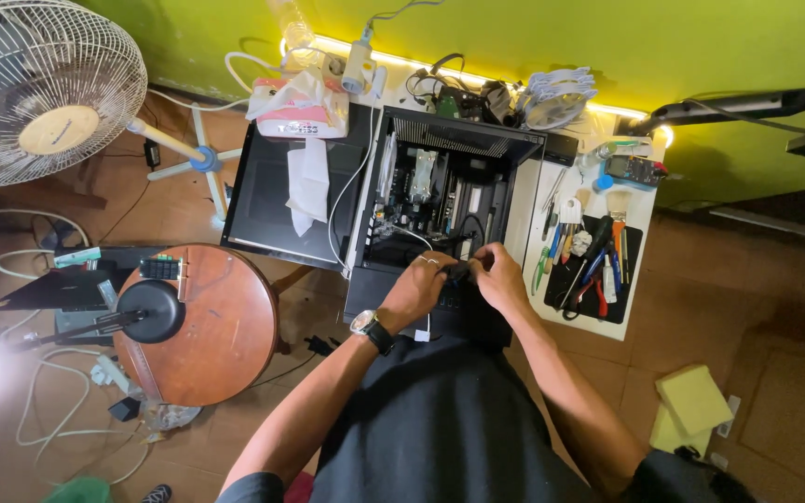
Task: The person unscrews the side panel of a desktop computer case, removes the panel, and begins disconnecting internal components.
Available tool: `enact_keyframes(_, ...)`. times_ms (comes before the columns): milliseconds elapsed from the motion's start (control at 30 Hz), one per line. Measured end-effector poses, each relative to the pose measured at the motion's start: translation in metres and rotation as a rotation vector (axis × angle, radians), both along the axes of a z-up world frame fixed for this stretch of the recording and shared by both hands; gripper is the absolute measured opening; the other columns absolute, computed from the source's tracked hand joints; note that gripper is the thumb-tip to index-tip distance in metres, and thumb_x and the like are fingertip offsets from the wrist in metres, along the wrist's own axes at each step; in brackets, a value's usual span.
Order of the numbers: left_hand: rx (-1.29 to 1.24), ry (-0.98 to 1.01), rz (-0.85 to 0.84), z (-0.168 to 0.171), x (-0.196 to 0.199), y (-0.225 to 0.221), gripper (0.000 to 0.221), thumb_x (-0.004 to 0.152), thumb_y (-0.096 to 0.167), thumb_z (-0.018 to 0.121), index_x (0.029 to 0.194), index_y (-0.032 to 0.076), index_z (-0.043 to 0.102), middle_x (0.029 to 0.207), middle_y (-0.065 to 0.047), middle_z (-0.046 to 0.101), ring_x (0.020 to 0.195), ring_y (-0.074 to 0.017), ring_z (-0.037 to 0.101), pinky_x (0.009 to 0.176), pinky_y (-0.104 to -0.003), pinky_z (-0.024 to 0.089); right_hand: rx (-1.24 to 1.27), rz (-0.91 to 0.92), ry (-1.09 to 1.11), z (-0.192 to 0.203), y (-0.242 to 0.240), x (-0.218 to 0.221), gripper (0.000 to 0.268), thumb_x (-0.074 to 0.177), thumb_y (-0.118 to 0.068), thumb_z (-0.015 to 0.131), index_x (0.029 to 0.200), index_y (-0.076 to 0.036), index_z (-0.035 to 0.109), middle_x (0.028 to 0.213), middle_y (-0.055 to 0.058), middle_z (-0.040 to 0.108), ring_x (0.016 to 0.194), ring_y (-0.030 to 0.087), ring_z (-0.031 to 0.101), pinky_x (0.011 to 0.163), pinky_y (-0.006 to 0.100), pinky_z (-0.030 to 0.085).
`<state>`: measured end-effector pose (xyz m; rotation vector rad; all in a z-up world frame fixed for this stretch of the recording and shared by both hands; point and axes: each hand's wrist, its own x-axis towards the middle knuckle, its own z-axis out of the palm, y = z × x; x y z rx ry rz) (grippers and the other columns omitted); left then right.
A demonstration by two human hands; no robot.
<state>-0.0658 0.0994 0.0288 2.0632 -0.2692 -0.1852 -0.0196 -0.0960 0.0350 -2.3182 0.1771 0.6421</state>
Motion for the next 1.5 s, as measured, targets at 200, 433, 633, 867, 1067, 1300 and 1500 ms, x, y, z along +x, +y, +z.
enact_keyframes(200, 0.465, 0.013, 0.167, 0.009, 0.006, 0.013, 0.030, 0.101, 0.034, 0.056, 0.112, 0.012, 0.072, 0.112, -0.009, 0.065, 0.110, -0.0323, 0.063, 0.098, -0.047, 0.048, -0.228, 0.216, -0.165, -0.013, 0.015, 0.025, 0.024, 0.101, -0.017, 0.054, 0.116, -0.004, 0.068, 0.109, 0.021, 0.068, 0.100, 0.042, 0.073, 0.081, 0.048, 0.062)
enact_keyframes(433, 0.433, 0.155, 0.085, -0.049, 0.008, 0.012, 0.047, 0.098, 0.049, 0.060, 0.139, 0.025, 0.057, 0.104, 0.000, 0.072, 0.107, -0.0263, 0.069, 0.104, -0.049, 0.043, -0.246, 0.250, -0.072, -0.089, 0.029, 0.057, 0.036, 0.101, -0.024, 0.057, 0.118, 0.006, 0.068, 0.118, 0.030, 0.059, 0.099, 0.052, 0.070, 0.078, 0.064, 0.058)
enact_keyframes(633, 0.062, 0.206, 0.198, 0.008, 0.011, 0.022, 0.030, 0.093, 0.018, 0.062, 0.122, 0.021, 0.070, 0.098, -0.005, 0.078, 0.098, -0.0293, 0.073, 0.086, -0.045, 0.058, -0.242, 0.296, 0.061, -0.040, 0.025, 0.060, 0.048, 0.097, -0.006, 0.056, 0.144, 0.000, 0.049, 0.132, 0.032, 0.058, 0.118, 0.053, 0.063, 0.095, 0.065, 0.053)
enact_keyframes(867, -0.281, 0.372, 0.323, 0.074, 0.010, 0.058, 0.037, 0.096, -0.001, 0.050, 0.131, -0.004, 0.060, 0.112, -0.028, 0.070, 0.094, -0.0325, 0.075, 0.069, -0.034, 0.066, -0.324, 0.379, 0.037, -0.034, 0.002, 0.045, 0.048, 0.090, 0.001, 0.051, 0.136, 0.014, 0.053, 0.113, 0.037, 0.067, 0.102, 0.056, 0.068, 0.083, 0.067, 0.056)
enact_keyframes(1067, -0.493, 0.441, 0.343, 0.093, 0.011, 0.061, 0.040, 0.092, -0.006, 0.051, 0.132, -0.015, 0.054, 0.125, -0.040, 0.056, 0.102, -0.0433, 0.071, 0.077, -0.044, 0.067, -0.351, 0.443, -0.356, 0.008, 0.035, 0.035, 0.040, 0.097, -0.025, 0.067, 0.117, 0.011, 0.067, 0.124, 0.033, 0.058, 0.108, 0.048, 0.061, 0.086, 0.055, 0.056)
enact_keyframes(1300, -0.225, 0.467, 0.223, 0.067, 0.009, 0.050, 0.040, 0.088, 0.007, 0.068, 0.127, -0.002, 0.066, 0.113, -0.026, 0.070, 0.098, -0.0331, 0.074, 0.077, -0.041, 0.067, 0.451, -0.036, 0.248, 0.066, 0.082, 0.019, 0.039, 0.103, -0.025, 0.064, 0.129, 0.004, 0.065, 0.108, 0.023, 0.072, 0.091, 0.029, 0.074, 0.073, 0.036, 0.062)
enact_keyframes(1500, 0.026, 0.230, 0.433, 0.049, 0.021, 0.079, 0.025, 0.096, 0.015, 0.061, 0.115, 0.017, 0.077, 0.107, -0.015, 0.073, 0.104, -0.0325, 0.071, 0.086, -0.041, 0.060, 0.481, -0.152, 0.116, 0.014, 0.083, 0.035, 0.026, 0.095, -0.007, 0.067, 0.119, 0.003, 0.069, 0.098, 0.019, 0.076, 0.070, 0.026, 0.077, 0.059, 0.034, 0.063)
